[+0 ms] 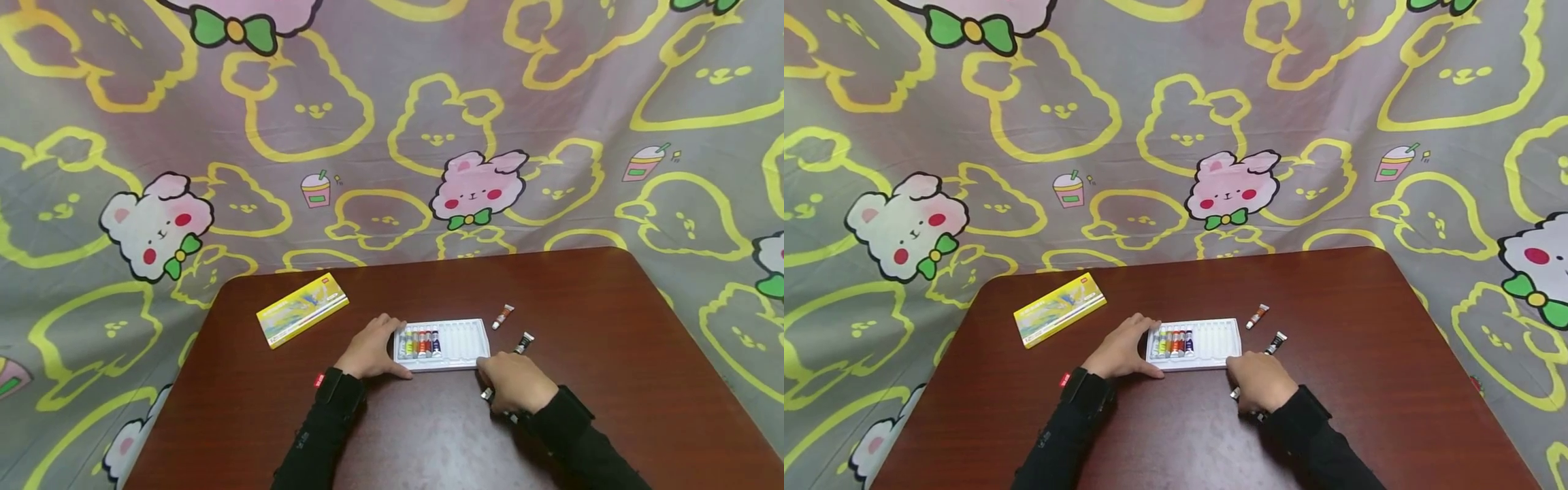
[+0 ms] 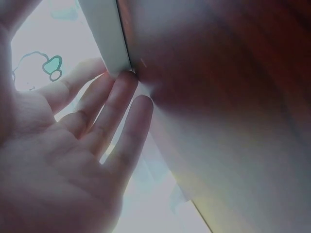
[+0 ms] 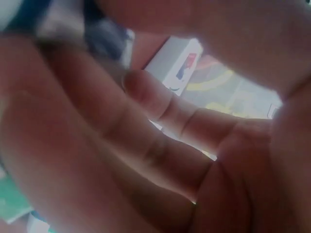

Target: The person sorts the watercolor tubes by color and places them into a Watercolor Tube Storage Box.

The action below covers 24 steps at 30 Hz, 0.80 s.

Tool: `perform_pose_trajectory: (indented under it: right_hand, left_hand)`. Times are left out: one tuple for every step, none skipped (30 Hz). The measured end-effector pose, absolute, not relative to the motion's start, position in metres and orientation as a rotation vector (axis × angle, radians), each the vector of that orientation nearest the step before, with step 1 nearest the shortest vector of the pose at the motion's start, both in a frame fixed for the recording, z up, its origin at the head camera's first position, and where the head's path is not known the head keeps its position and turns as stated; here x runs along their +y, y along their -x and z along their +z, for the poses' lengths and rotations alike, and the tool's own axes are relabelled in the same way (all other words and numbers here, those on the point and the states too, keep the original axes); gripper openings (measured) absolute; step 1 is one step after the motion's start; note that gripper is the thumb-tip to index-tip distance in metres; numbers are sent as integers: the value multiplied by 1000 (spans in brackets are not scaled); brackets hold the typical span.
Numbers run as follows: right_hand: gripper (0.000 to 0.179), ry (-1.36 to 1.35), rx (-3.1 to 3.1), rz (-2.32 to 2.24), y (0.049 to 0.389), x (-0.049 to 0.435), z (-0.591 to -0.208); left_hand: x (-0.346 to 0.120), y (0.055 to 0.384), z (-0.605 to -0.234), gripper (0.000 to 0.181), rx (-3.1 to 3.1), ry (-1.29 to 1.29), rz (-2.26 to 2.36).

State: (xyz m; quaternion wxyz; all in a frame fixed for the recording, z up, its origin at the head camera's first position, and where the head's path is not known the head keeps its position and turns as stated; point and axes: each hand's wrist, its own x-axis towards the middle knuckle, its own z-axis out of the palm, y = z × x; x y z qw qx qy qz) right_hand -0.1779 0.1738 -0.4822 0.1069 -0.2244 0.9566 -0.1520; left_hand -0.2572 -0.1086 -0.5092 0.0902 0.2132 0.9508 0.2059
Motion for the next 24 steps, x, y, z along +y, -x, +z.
perform_pose_trajectory:
  right_hand:
    - [39, 669, 2803, -464, 179, 174, -482]
    - [39, 676, 2793, -483, 180, 173, -482]
    - [38, 686, 2783, -499, 181, 174, -483]
    - [37, 694, 2776, -514, 183, 174, -483]
    - [35, 707, 2772, -531, 185, 175, -484]
    - [33, 718, 2766, -551, 187, 175, -484]
    - [30, 732, 2762, -571, 189, 176, -485]
    - [28, 748, 2763, -591, 190, 178, -485]
    - [27, 768, 2767, -607, 192, 179, -486]
    - [26, 788, 2770, -632, 194, 180, -486]
    - [25, 806, 2767, -669, 195, 181, -486]
    - [24, 824, 2759, -719, 196, 182, -486]
    - [24, 842, 2747, -774, 198, 183, -486]
    - [25, 850, 2726, -840, 199, 184, -486]
    - [26, 856, 2694, -919, 201, 185, -486]
    - [27, 854, 2651, -1008, 202, 186, -486]
    - [30, 842, 2603, -1099, 204, 187, -486]
    - [32, 828, 2555, -1184, 205, 187, -485]
    - [35, 807, 2514, -1255, 206, 188, -485]
    - [37, 787, 2478, -1321, 207, 189, -485]
    - [39, 772, 2449, -1380, 208, 190, -484]
    - [41, 759, 2428, -1427, 208, 190, -483]
    - [44, 751, 2416, -1463, 207, 190, -481]
    - [45, 747, 2406, -1493, 207, 190, -478]
  left_hand:
    - [-108, 257, -509, 105, 2827, -631, 619]
    - [-108, 257, -508, 105, 2826, -631, 624]
    - [-108, 257, -508, 105, 2826, -633, 625]
    - [-108, 257, -508, 105, 2825, -634, 624]
    - [-108, 257, -508, 105, 2825, -636, 622]
    - [-108, 258, -508, 105, 2825, -637, 620]
    - [-108, 258, -508, 106, 2826, -635, 617]
    - [-109, 258, -509, 106, 2827, -632, 613]
    - [-109, 257, -509, 106, 2826, -629, 610]
    - [-109, 257, -509, 106, 2826, -627, 611]
    - [-109, 257, -509, 106, 2823, -623, 612]
    - [-109, 257, -509, 106, 2821, -622, 614]
    - [-109, 257, -509, 106, 2819, -621, 615]
    - [-109, 257, -508, 106, 2816, -621, 617]
    - [-110, 257, -508, 106, 2814, -621, 618]
    - [-110, 257, -508, 106, 2813, -621, 618]
    - [-110, 257, -508, 106, 2812, -622, 618]
    - [-110, 257, -507, 106, 2812, -623, 616]
    - [-110, 257, -507, 106, 2811, -624, 614]
    - [-110, 257, -506, 106, 2809, -625, 614]
    - [-109, 257, -506, 106, 2808, -625, 613]
    - [-109, 257, -506, 106, 2808, -628, 612]
    - [-109, 257, -505, 107, 2808, -628, 611]
    - [-109, 257, -505, 106, 2808, -630, 611]
